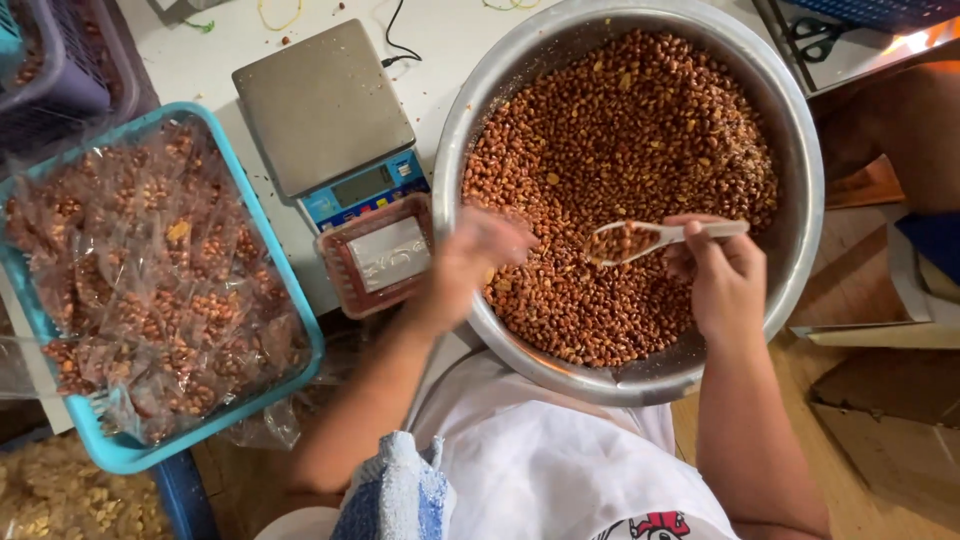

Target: Scooping roasted peanuts from a large bowl into small plastic bags, weighing them on a digital scale, and organizing them in a tray.

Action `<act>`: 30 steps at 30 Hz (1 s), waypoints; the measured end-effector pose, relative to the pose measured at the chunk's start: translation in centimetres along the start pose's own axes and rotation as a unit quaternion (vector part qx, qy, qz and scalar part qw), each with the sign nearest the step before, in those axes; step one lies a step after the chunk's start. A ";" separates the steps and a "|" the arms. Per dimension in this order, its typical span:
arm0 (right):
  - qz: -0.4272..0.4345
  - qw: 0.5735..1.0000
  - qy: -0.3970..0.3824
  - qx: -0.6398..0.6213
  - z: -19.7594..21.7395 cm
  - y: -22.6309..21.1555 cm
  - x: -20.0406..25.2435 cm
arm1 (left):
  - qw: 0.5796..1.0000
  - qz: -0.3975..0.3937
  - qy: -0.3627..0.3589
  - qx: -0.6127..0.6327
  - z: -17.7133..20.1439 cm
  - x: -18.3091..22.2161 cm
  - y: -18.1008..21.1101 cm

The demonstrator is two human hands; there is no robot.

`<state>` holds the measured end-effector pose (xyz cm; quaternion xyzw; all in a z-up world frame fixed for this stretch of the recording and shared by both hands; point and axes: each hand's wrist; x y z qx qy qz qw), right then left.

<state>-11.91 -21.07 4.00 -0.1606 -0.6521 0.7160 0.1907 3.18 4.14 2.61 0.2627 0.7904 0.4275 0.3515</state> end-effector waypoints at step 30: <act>-0.212 0.976 0.016 0.057 -0.1 7.5 6.0 | 0.781 0.081 0.162 -0.597 19.1 -4.9 0.4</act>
Point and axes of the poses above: each hand's wrist, its own x-axis away from the middle knuckle, its own z-axis out of the back of the hand, y = z × x, and after that the axes turned 13 degrees about -y, right-handed
